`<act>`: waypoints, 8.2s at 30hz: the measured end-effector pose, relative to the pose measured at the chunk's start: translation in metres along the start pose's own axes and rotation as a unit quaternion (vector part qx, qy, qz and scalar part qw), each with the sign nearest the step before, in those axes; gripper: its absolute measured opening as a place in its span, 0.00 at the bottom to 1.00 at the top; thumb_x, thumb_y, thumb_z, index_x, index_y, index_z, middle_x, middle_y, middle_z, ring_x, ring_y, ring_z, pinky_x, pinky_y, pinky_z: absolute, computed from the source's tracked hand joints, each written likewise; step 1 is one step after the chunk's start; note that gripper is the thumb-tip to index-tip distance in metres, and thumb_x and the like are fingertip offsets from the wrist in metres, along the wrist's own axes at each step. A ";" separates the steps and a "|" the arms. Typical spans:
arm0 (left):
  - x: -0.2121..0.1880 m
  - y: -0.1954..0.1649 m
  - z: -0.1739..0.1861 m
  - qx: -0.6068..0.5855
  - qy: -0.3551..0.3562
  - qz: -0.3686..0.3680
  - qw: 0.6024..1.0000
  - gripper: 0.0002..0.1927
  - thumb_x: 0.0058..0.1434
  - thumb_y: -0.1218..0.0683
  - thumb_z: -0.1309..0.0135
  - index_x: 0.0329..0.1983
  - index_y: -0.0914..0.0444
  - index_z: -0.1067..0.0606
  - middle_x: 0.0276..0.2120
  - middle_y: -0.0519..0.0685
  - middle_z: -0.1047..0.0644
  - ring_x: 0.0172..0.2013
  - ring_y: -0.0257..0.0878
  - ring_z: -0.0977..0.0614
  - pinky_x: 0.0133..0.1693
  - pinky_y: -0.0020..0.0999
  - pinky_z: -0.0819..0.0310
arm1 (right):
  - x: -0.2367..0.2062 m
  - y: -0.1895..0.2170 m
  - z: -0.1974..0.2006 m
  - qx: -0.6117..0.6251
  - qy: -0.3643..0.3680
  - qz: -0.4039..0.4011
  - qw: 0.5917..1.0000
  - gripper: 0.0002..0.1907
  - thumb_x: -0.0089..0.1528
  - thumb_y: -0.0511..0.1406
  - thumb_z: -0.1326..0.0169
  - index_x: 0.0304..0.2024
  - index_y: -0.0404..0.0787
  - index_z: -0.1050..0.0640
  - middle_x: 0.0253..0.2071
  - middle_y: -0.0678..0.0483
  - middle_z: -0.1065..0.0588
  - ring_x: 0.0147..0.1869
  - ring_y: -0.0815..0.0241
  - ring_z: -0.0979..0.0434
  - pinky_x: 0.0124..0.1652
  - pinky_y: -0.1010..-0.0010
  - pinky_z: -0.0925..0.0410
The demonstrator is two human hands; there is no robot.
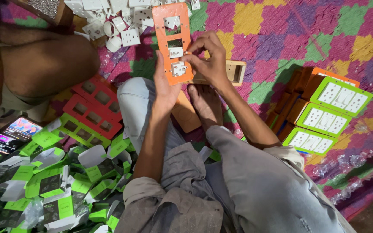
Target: The person assembles electrical socket units by inserting white socket modules into colored plastic frames and securing them with screws. The person handles green and orange frames, places modules into the frame slots, and tightens screws to fix the modules in place.
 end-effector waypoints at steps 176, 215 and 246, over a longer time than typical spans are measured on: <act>-0.008 -0.014 -0.006 0.395 -0.085 -0.205 0.892 0.15 0.67 0.65 0.43 0.54 0.66 0.30 0.50 0.49 0.23 0.47 0.33 0.21 0.49 0.29 0.22 | -0.029 -0.056 0.015 0.032 -0.003 -0.105 0.994 0.06 0.66 0.31 0.42 0.44 0.38 0.17 0.38 0.53 0.20 0.47 0.62 0.24 0.50 0.70 0.30; -0.018 -0.013 -0.032 0.548 0.057 -0.256 0.794 0.12 0.66 0.66 0.41 0.49 0.68 0.29 0.46 0.53 0.20 0.44 0.35 0.18 0.48 0.31 0.21 | -0.044 -0.037 0.011 0.301 0.020 -0.277 0.912 0.04 0.59 0.25 0.33 0.33 0.34 0.17 0.38 0.52 0.20 0.42 0.66 0.20 0.46 0.74 0.27; -0.021 -0.018 -0.024 0.480 0.046 -0.216 0.849 0.12 0.67 0.67 0.42 0.50 0.67 0.31 0.49 0.54 0.22 0.48 0.37 0.20 0.53 0.32 0.23 | -0.045 -0.036 0.002 0.325 -0.012 -0.202 0.924 0.11 0.60 0.22 0.32 0.37 0.36 0.22 0.38 0.57 0.24 0.41 0.70 0.26 0.42 0.77 0.31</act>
Point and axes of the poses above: each hand's wrist, its own x-axis towards the middle knuckle, its own z-axis out of the back of the hand, y = z × x, the point moved 4 cm from there along x, towards the middle knuckle
